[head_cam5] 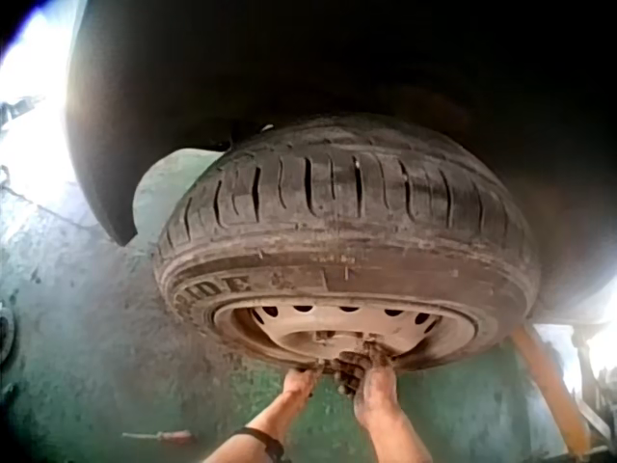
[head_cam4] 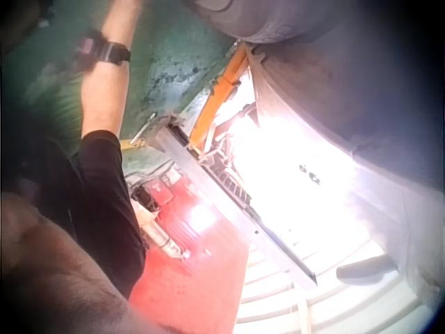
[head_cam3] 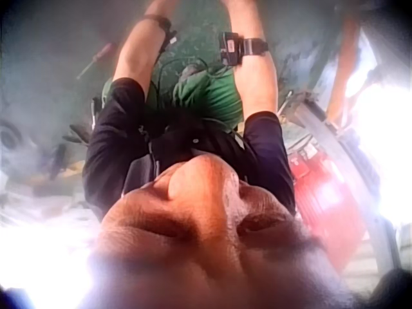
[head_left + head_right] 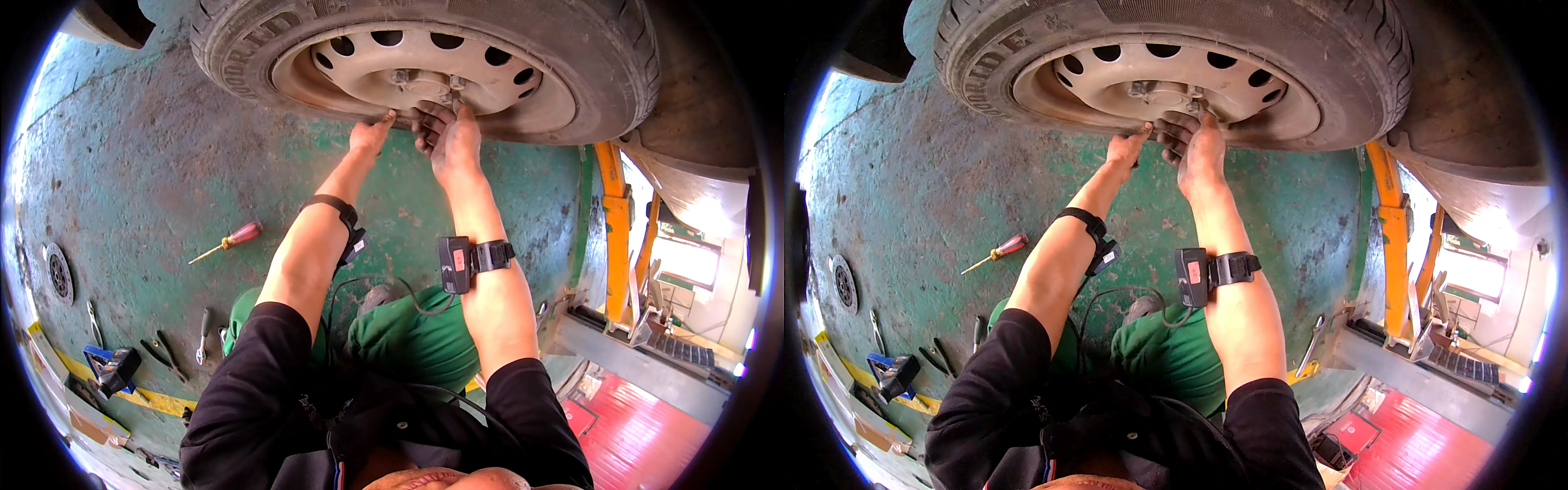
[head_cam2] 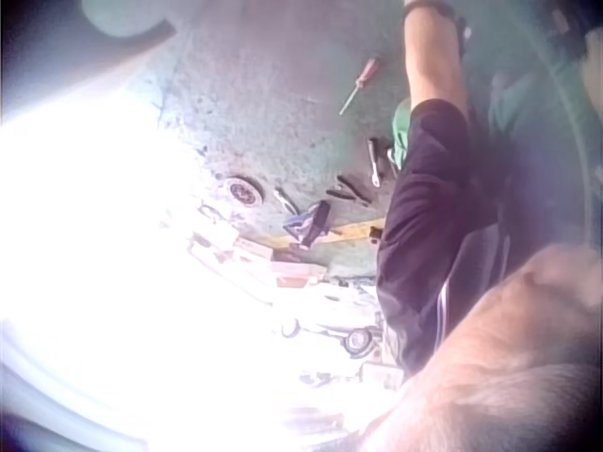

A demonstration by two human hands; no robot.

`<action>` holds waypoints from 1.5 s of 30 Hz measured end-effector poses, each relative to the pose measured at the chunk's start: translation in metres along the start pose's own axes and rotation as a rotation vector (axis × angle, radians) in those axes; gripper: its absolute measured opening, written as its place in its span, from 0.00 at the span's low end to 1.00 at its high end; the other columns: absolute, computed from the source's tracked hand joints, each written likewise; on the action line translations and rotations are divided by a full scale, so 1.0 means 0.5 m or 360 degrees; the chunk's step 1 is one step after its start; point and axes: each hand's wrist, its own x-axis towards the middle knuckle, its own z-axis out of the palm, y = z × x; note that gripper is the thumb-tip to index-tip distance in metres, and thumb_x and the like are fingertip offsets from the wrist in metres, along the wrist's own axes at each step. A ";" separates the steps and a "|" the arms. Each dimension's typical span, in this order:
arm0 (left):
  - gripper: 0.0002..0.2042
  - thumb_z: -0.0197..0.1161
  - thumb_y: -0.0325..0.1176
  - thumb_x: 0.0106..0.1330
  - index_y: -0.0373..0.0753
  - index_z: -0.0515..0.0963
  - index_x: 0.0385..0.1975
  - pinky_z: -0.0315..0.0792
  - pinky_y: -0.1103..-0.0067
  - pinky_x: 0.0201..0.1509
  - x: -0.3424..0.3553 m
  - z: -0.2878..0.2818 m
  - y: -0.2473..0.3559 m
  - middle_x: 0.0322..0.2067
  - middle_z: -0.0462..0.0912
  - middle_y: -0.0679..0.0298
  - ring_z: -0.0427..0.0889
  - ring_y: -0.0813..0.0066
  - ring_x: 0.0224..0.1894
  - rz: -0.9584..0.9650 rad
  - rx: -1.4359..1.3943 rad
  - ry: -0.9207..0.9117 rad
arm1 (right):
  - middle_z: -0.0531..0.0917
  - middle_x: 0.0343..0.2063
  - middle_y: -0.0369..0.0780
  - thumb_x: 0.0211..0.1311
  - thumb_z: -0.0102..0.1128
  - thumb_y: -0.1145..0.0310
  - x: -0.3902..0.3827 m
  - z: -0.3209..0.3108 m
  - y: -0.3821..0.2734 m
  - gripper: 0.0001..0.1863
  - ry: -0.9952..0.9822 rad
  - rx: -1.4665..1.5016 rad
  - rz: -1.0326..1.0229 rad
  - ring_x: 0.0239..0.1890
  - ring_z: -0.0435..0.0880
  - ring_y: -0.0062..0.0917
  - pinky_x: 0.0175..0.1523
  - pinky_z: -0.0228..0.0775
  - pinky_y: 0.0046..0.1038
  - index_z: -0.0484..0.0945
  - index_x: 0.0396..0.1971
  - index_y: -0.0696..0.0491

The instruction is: The person picks up a tire from the ground, lifts it onto the wheel hub of a vehicle, aligns the holes, and threads the lug nuts onto the bolts by hand.

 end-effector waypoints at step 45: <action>0.25 0.46 0.53 0.72 0.33 0.73 0.48 0.76 0.73 0.44 -0.076 -0.101 0.018 0.40 0.80 0.60 0.79 0.71 0.40 -0.0236 -0.0645 -0.0976 | 0.81 0.45 0.56 0.52 0.64 0.60 -0.015 0.005 0.074 0.25 -0.0421 -0.2298 -0.0539 0.52 0.79 0.47 0.57 0.72 0.40 0.77 0.46 0.62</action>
